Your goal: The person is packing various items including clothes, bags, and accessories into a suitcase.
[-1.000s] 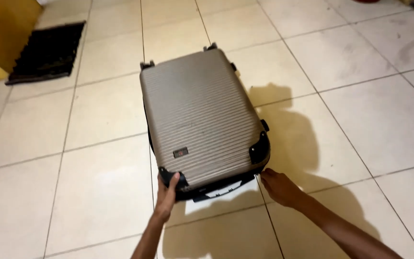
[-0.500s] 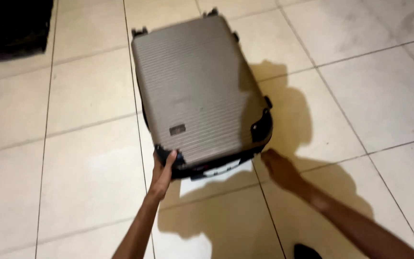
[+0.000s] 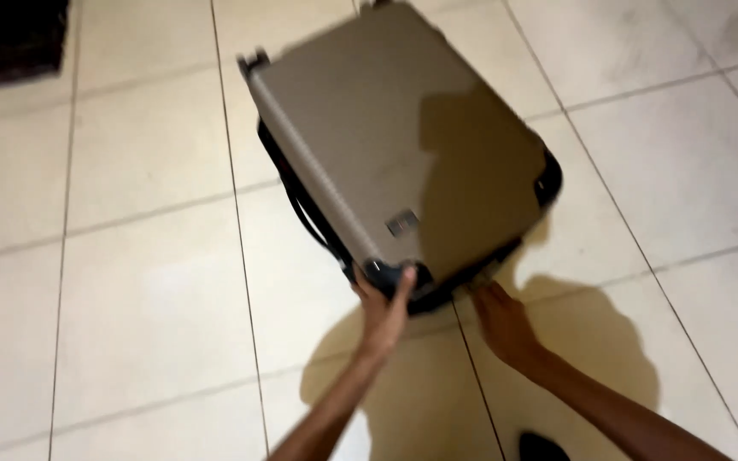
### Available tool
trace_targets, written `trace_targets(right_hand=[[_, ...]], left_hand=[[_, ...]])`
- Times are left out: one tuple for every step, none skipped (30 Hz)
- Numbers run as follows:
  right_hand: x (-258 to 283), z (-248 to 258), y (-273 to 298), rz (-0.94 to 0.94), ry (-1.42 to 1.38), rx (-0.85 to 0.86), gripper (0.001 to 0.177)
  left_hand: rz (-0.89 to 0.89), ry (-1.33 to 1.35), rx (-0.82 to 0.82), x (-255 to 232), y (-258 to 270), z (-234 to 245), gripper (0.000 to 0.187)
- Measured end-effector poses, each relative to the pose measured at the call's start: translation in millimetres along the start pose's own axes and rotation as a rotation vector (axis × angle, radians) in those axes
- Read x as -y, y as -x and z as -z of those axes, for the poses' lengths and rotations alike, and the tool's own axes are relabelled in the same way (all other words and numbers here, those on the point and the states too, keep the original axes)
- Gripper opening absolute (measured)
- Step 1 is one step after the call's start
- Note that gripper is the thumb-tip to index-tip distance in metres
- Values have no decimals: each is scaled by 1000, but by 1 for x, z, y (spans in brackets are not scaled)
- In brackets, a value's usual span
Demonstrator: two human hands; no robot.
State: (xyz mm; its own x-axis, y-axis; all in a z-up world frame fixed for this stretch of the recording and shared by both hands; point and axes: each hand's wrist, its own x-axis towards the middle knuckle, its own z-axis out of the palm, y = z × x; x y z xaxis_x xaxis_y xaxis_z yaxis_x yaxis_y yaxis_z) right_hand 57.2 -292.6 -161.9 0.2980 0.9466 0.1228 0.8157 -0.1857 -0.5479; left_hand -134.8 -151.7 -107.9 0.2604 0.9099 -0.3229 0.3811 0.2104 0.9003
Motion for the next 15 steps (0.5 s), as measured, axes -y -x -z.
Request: trace_targets(right_hand=[[-16,2,-10,106,91,35,33],[-33,3,-20,211,184,69,40],[-32,8,-10,199,178,97,40],[-32,12,0,130,168,283,38],[-27,11,9,55,144,459,36],[-14,5,39,38,125,476,36],[-20,11,45,5,86,456,36],[-26,17,50,-26,47,436,37],[-20,24,47,-27,47,418,37],[-14,30,45,-81,-22,299,37],[-8,38,53,-124,-92,212,37],[-12,51,50,-116,-93,226,37],[-8,62,55,-143,-52,184,32],[-5,74,59,-170,-11,143,27],[-13,76,62,-174,-15,135,27]], left_hand=[[32,-18,21,-5,1,-11,133],[63,-36,42,-8,1,-22,137],[93,-37,48,-28,20,-27,137],[194,-68,133,-47,38,-32,138],[288,-114,220,-68,51,-32,139],[313,-131,229,-57,66,-35,139],[310,-78,293,-55,64,-53,139],[307,-27,357,-56,62,-70,140],[290,-34,361,-54,59,-73,140],[224,-62,425,-51,56,-76,140],[184,-74,475,-43,64,-80,140],[194,-66,464,-41,63,-80,140],[142,-105,570,-39,66,-76,138],[90,-141,677,-38,70,-72,136],[86,-150,680,-34,60,-65,136]])
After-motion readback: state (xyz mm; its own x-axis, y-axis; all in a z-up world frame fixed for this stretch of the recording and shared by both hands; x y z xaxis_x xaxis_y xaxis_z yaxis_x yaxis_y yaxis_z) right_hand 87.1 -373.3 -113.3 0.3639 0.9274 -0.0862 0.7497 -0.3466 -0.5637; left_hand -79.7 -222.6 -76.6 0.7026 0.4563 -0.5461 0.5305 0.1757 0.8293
